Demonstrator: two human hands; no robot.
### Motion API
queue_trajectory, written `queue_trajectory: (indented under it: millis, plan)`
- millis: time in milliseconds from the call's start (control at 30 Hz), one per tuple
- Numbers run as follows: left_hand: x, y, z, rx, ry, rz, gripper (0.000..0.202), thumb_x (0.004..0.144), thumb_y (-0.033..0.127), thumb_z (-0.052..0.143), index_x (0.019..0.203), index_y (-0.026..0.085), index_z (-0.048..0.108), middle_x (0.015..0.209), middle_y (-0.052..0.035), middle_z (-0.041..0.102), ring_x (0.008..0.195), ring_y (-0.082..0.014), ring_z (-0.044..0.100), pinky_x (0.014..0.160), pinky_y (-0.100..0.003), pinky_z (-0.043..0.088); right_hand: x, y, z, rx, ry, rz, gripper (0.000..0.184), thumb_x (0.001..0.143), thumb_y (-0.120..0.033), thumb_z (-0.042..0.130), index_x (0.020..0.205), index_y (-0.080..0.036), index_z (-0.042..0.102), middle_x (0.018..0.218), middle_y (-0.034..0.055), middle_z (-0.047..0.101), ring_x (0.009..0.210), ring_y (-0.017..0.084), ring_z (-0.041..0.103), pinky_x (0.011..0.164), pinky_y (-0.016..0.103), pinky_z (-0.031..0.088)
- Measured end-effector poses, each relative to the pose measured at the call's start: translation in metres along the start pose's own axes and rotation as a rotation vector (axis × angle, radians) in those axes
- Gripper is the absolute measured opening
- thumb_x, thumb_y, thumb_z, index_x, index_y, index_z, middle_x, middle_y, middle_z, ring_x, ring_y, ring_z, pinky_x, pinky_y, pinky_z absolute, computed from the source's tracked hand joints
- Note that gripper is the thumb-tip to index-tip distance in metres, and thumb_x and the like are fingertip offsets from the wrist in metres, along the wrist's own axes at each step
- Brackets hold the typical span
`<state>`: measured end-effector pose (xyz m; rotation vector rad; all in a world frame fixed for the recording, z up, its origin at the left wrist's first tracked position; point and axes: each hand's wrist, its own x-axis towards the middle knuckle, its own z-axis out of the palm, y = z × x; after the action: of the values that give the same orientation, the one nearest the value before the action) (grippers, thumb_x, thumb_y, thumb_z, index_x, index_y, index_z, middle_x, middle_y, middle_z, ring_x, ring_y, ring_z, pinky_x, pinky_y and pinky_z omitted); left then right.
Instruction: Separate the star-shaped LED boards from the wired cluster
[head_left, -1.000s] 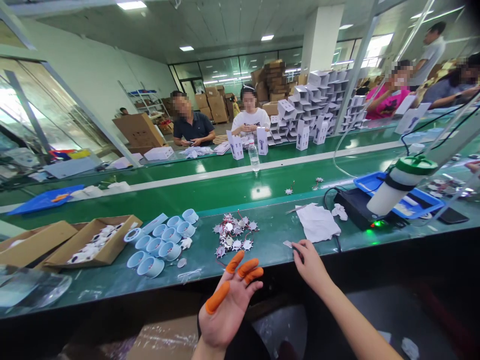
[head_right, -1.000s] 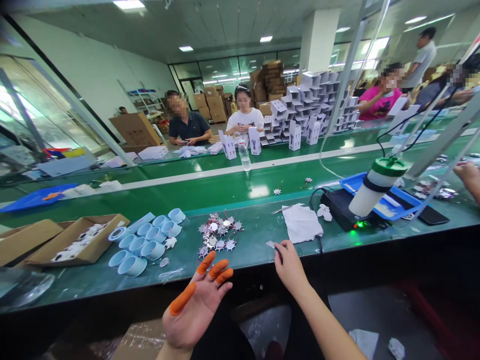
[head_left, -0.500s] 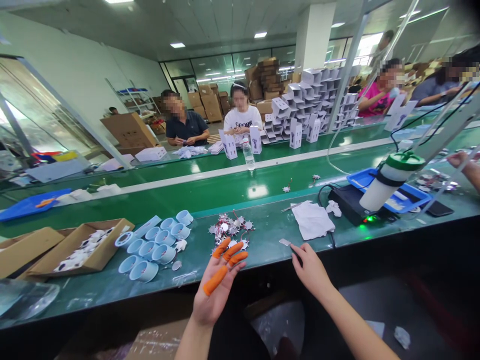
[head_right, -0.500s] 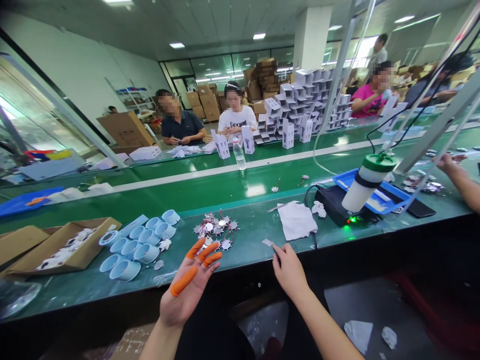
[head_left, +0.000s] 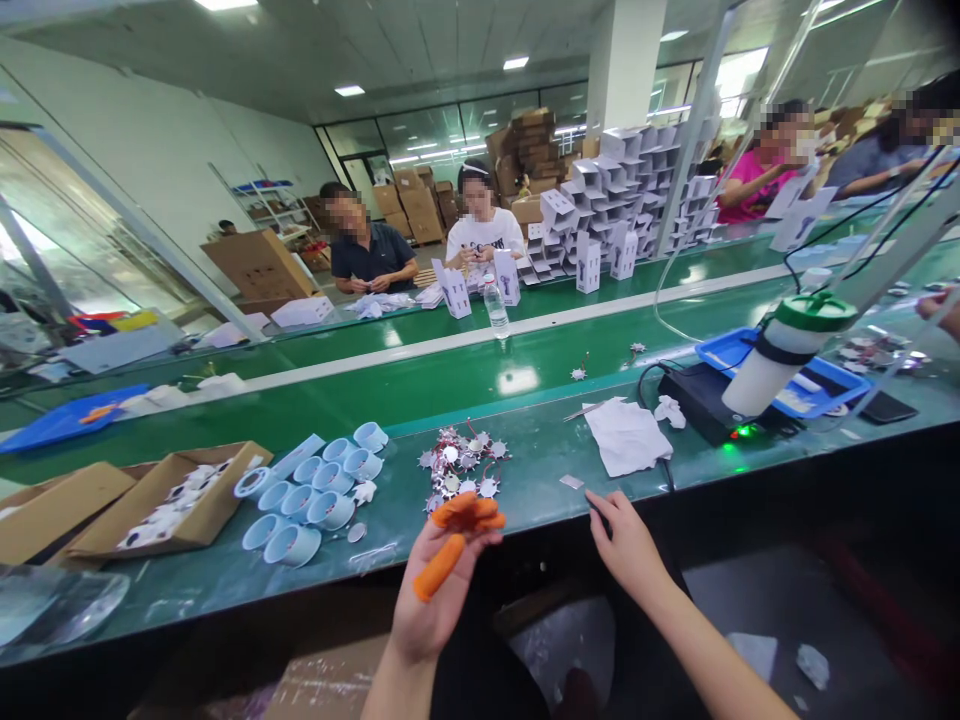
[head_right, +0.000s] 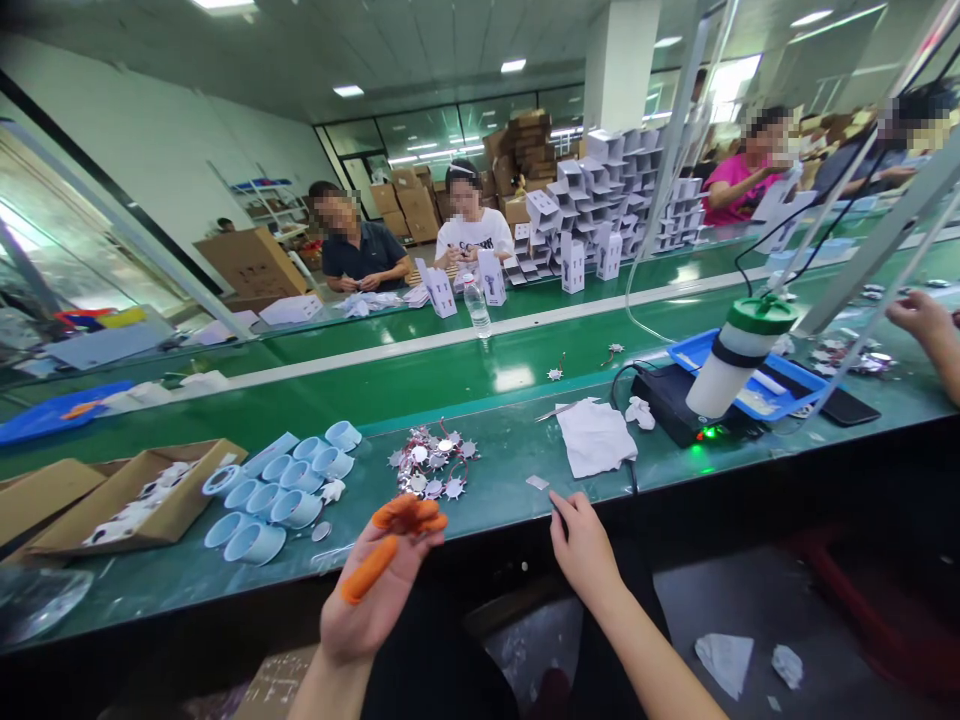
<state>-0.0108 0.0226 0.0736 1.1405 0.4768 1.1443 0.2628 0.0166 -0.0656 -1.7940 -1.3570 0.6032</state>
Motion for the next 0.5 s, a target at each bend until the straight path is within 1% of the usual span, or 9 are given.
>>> queue_trajectory:
  millis: [33,100,133,200,267,300,367,433,500]
  plan:
    - [0.005,0.000,-0.009,0.339,0.083,0.030,0.033,0.088,0.042,0.067,0.120,0.032,0.070,0.121,-0.0032,0.067,0.111,-0.0187,0.065,0.096,-0.030,0.055,-0.001,0.000,0.000,0.014,0.001,0.008,0.062,0.094,-0.057,0.028,0.140,-0.029,0.058,0.117,0.0067,0.052,0.104,0.004,0.050,0.107,0.024,0.044]
    - [0.018,-0.002,-0.030,0.999,0.167,0.116,0.029,0.091,0.045,0.065,0.116,0.032,0.071,0.122,-0.0018,0.066,0.115,-0.0191,0.061,0.103,-0.036,0.050,-0.004,0.001,0.000,0.038,0.011,0.018,0.062,0.093,-0.059,0.028,0.137,-0.029,0.060,0.117,0.0062,0.052,0.103,0.003,0.050,0.107,0.023,0.044]
    - [0.026,-0.005,-0.039,1.253,0.169,0.168,0.028,0.094,0.042,0.061,0.116,0.030,0.070,0.121,-0.0015,0.067,0.116,-0.0195,0.060,0.106,-0.040,0.048,-0.006,0.002,0.001,0.051,0.019,0.020,0.062,0.093,-0.060,0.028,0.136,-0.029,0.061,0.117,0.0059,0.052,0.101,0.003,0.050,0.106,0.023,0.044]
    - [0.040,-0.011,-0.053,1.631,0.088,0.218,0.030,0.098,0.034,0.051,0.121,0.025,0.068,0.120,-0.0030,0.067,0.114,-0.0216,0.059,0.105,-0.046,0.049,-0.007,0.005,0.002,0.079,0.038,0.025,0.062,0.093,-0.062,0.029,0.133,-0.030,0.063,0.115,0.0053,0.053,0.099,0.002,0.049,0.105,0.022,0.044]
    - [0.054,-0.018,-0.058,1.879,-0.074,0.171,0.038,0.100,0.026,0.043,0.132,0.021,0.063,0.124,-0.0053,0.065,0.115,-0.0223,0.058,0.104,-0.046,0.052,-0.007,0.007,0.003,0.099,0.053,0.036,0.061,0.092,-0.063,0.030,0.131,-0.030,0.063,0.114,0.0046,0.054,0.095,0.002,0.049,0.102,0.020,0.044]
    - [0.060,-0.021,-0.057,1.954,-0.161,0.139,0.041,0.100,0.023,0.040,0.136,0.021,0.061,0.127,-0.0052,0.064,0.115,-0.0221,0.058,0.104,-0.045,0.053,-0.005,0.006,0.002,0.101,0.053,0.041,0.060,0.092,-0.063,0.030,0.131,-0.030,0.062,0.114,0.0042,0.054,0.094,0.001,0.048,0.100,0.020,0.044]
    - [0.072,-0.025,-0.051,2.024,-0.319,0.115,0.051,0.097,0.013,0.034,0.143,0.024,0.055,0.137,-0.0030,0.059,0.118,-0.0226,0.056,0.103,-0.045,0.054,-0.001,-0.001,0.001,0.071,0.037,0.026,0.057,0.094,-0.060,0.029,0.135,-0.033,0.058,0.117,0.0038,0.053,0.095,0.001,0.048,0.101,0.020,0.043]
    - [0.083,-0.027,-0.043,2.089,-0.442,0.081,0.067,0.090,0.002,0.029,0.149,0.028,0.048,0.147,-0.0015,0.051,0.120,-0.0251,0.055,0.100,-0.048,0.054,0.005,-0.012,-0.003,-0.026,0.006,-0.010,0.057,0.096,-0.055,0.026,0.144,-0.038,0.050,0.120,0.0043,0.051,0.101,0.003,0.048,0.104,0.023,0.041]
    - [0.094,-0.028,-0.037,2.161,-0.526,0.031,0.077,0.082,-0.004,0.029,0.150,0.028,0.047,0.150,-0.0046,0.048,0.121,-0.0285,0.054,0.099,-0.051,0.054,0.010,-0.024,-0.006,-0.174,-0.028,-0.036,0.057,0.096,-0.053,0.024,0.148,-0.043,0.045,0.122,0.0055,0.050,0.106,0.007,0.046,0.105,0.028,0.040]
